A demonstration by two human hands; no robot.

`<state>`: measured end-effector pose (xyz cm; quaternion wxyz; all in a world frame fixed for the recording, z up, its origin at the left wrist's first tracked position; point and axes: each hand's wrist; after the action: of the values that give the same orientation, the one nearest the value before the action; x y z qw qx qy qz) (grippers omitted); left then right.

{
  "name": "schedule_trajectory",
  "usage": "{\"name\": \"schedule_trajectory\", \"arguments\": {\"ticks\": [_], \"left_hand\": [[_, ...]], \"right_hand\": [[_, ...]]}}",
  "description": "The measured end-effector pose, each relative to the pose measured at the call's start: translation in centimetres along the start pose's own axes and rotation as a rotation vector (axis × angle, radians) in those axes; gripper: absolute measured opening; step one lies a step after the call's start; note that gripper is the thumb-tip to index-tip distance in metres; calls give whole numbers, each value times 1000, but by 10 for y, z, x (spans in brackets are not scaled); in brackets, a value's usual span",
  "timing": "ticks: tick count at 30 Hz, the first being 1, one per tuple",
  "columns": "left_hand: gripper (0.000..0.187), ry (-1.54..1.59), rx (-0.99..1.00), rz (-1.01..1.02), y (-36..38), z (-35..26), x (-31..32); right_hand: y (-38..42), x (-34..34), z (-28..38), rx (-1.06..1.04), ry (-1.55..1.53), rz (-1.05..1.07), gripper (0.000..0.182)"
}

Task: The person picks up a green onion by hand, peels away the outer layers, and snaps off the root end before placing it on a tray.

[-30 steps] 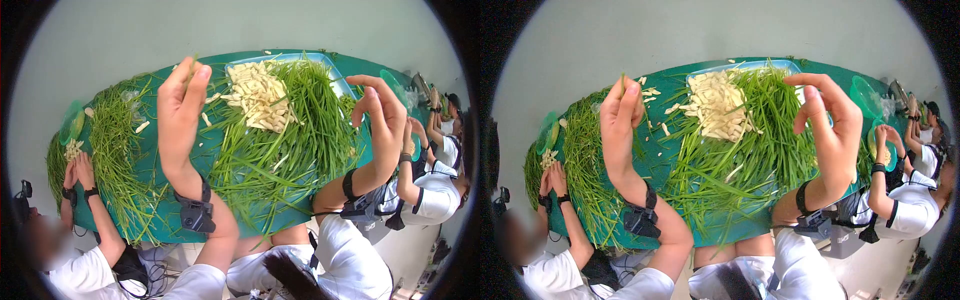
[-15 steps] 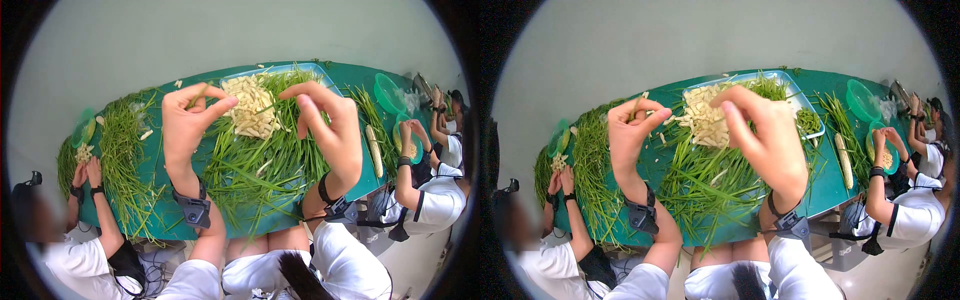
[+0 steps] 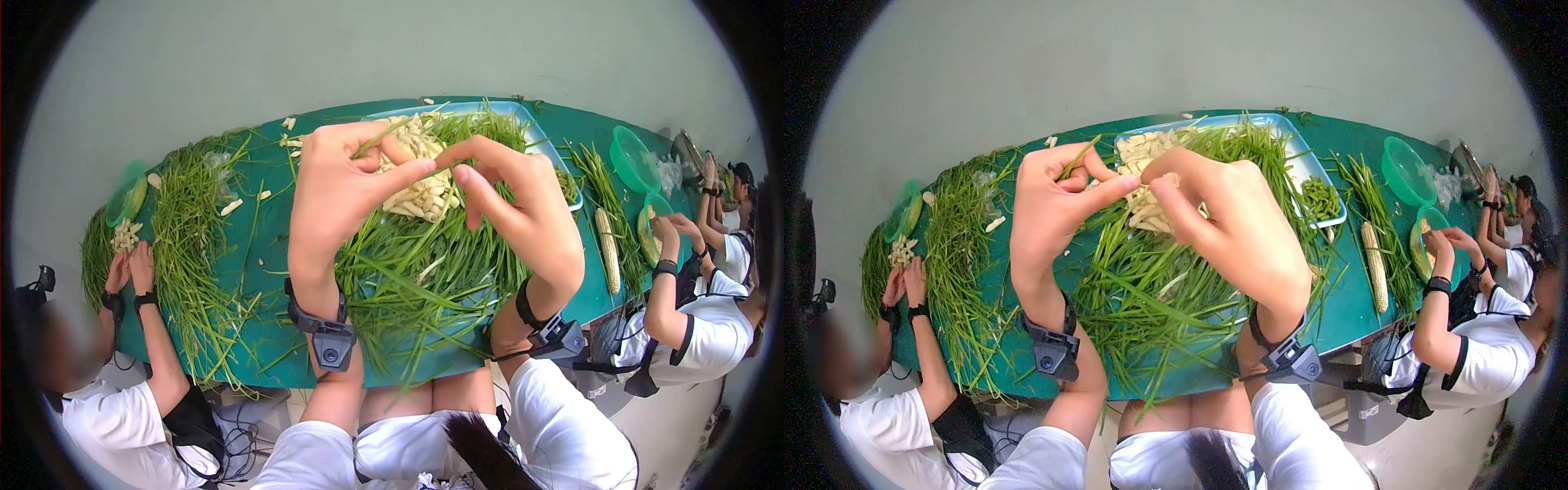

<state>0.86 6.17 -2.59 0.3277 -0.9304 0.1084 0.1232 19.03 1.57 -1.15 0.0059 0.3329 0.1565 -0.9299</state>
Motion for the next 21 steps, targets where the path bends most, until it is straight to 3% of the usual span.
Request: {"name": "schedule_trajectory", "arguments": {"ticks": [3, 7, 15, 21], "left_hand": [[22, -14, 83, 78, -1, 5, 2], [17, -31, 108, 235, 2, 4, 6], [15, 1, 8, 259, -1, 2, 12], [19, -34, 19, 429, -5, 11, 11]], "right_hand": [[0, 3, 7, 52, -12, 59, 17], [-1, 10, 6, 9, -57, -13, 14], [-5, 4, 5, -10, -106, -11, 13], [-8, 3, 4, -89, -91, -60, 14]]}}
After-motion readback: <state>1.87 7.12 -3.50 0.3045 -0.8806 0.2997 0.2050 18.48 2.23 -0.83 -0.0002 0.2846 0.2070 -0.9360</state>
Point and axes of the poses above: each hand's wrist, its own y-axis away from the middle knuckle, its own x-axis out of the palm, z = x × y, and after that the axes turned 11 degrees about x, right-handed
